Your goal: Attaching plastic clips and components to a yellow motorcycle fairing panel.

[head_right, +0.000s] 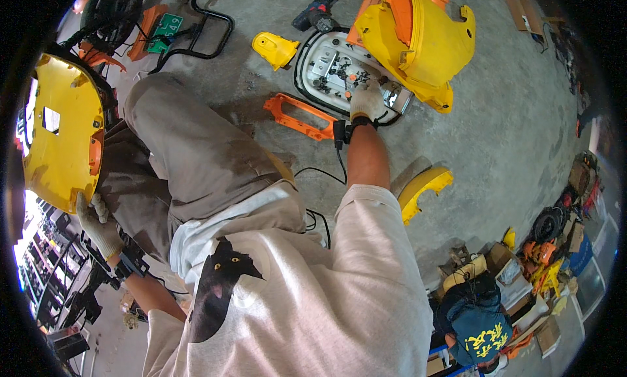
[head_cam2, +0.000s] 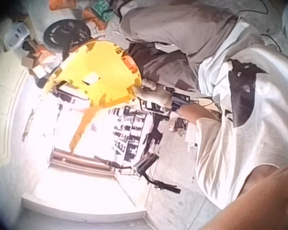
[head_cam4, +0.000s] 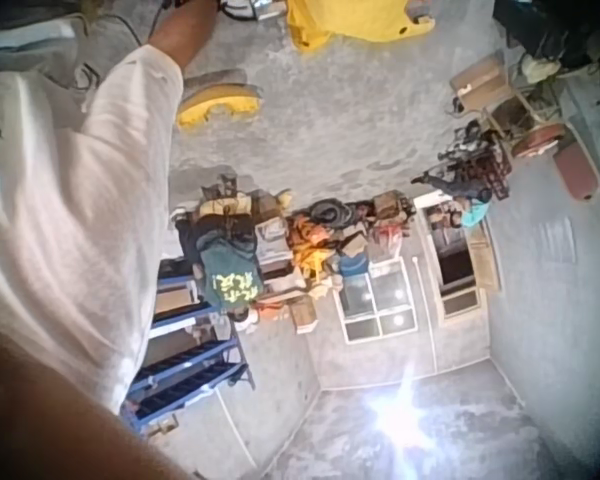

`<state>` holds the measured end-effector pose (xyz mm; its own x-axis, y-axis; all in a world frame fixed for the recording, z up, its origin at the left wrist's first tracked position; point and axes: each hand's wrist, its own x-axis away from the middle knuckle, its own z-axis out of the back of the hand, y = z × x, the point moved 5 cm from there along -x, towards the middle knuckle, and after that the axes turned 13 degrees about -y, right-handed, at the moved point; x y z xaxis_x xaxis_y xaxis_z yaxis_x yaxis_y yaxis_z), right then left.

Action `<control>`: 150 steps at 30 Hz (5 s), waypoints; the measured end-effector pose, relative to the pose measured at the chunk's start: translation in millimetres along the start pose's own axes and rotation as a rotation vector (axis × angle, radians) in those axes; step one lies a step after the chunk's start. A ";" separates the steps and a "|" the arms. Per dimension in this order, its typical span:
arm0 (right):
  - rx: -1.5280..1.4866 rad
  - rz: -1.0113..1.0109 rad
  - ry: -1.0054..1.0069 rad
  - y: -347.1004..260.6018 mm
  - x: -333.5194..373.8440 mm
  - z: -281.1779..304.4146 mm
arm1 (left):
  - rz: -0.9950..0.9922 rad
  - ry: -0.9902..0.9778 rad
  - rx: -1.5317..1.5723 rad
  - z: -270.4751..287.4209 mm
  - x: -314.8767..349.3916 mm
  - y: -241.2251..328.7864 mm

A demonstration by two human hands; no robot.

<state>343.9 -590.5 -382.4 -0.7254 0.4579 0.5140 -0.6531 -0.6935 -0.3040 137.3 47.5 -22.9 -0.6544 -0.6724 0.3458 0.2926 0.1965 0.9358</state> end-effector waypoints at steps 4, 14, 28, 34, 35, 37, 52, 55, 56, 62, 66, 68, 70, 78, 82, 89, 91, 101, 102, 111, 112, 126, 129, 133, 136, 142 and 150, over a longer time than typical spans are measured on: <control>0.048 0.101 -0.030 -5.4 -2.1 -0.4 | 0.016 -0.006 0.040 3.8 -0.4 -2.5; 0.337 0.187 -0.251 -13.6 -13.7 -21.8 | -0.028 0.021 0.000 7.0 -0.6 -2.6; 0.299 0.269 -0.235 -28.1 -26.1 -27.3 | -0.007 0.022 0.041 12.3 -7.5 -5.2; 0.286 0.365 -0.187 -33.7 -22.4 -25.0 | -0.003 -0.005 0.037 14.0 -7.2 -5.0; 0.316 0.373 -0.185 -34.2 -22.4 -24.8 | -0.006 -0.012 0.017 14.7 -8.0 -4.3; 0.372 0.398 -0.214 -36.8 -23.9 -25.2 | 0.020 -0.009 0.045 16.4 -9.1 -5.3; 0.406 0.297 -0.253 -41.3 -56.4 -46.7 | -0.025 -0.038 0.044 2.0 -1.1 0.5; 0.471 0.278 -0.351 -40.5 -64.5 -51.8 | -0.051 -0.014 0.042 -0.6 -1.3 0.5; 0.454 0.288 -0.337 -40.8 -64.4 -51.6 | -0.058 -0.004 0.049 -0.9 -2.1 0.2; 0.338 0.245 -0.190 -25.6 -50.4 -44.1 | -0.017 0.037 0.073 2.2 -4.3 -1.8; 0.170 0.289 -0.110 -15.4 -38.9 -25.4 | -0.033 0.003 0.043 3.4 -2.5 -0.8; 0.004 0.280 -0.146 -13.2 -31.4 -15.3 | -0.043 -0.044 0.063 2.2 -4.3 -1.4; -0.264 0.249 -0.255 -14.8 -19.1 -8.7 | -0.041 -0.033 0.059 4.0 -4.6 -3.1; -1.086 0.035 -0.849 -91.1 87.9 19.2 | -0.025 -0.092 0.087 -10.4 -5.0 0.9; -0.623 0.581 -0.951 -174.3 170.7 49.4 | -0.014 -0.097 0.137 -22.4 5.0 3.4; 0.002 1.048 -1.002 -266.9 275.0 53.8 | 0.085 -0.134 0.144 -30.8 1.2 1.0; 0.029 1.065 -1.017 -273.7 278.1 56.9 | 0.069 -0.138 0.138 -30.5 1.4 0.1; 0.057 1.027 -1.015 -272.8 276.3 58.3 | 0.147 -0.121 0.196 -27.7 3.7 2.0; 0.014 0.908 -1.038 -270.7 272.9 54.7 | 0.150 -0.106 0.211 -26.7 4.8 2.2; -0.561 0.643 -1.212 -301.5 298.2 66.2 | 0.132 -0.306 0.375 -30.6 5.8 4.8; -0.532 0.669 -1.202 -308.0 308.2 70.4 | 0.123 -0.359 0.407 -34.7 5.5 4.6; -0.544 0.817 -1.170 -383.5 404.4 57.2 | -0.025 -0.355 0.512 -31.2 6.4 -9.7; -0.512 0.802 -1.169 -384.8 408.4 53.2 | -0.046 -0.307 0.523 -26.7 12.9 -9.2; -0.545 0.826 -1.199 -390.5 411.4 45.7 | -0.002 -0.325 0.516 -25.5 14.6 -9.5; -0.590 0.832 -1.235 -390.3 411.7 43.5 | -0.007 -0.340 0.509 -26.6 12.8 -7.7; -0.639 0.886 -1.251 -382.0 414.0 40.1 | 0.003 -0.301 0.460 -24.8 10.7 -8.8; -0.695 0.821 -1.259 -376.3 410.6 32.5 | -0.004 -0.331 0.566 -25.7 7.3 -14.5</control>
<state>298.9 -159.5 -30.9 -0.5105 -0.8297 0.2259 -0.4269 0.0165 -0.9041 146.2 21.4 -35.6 -0.8611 -0.4364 0.2608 -0.0631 0.6008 0.7969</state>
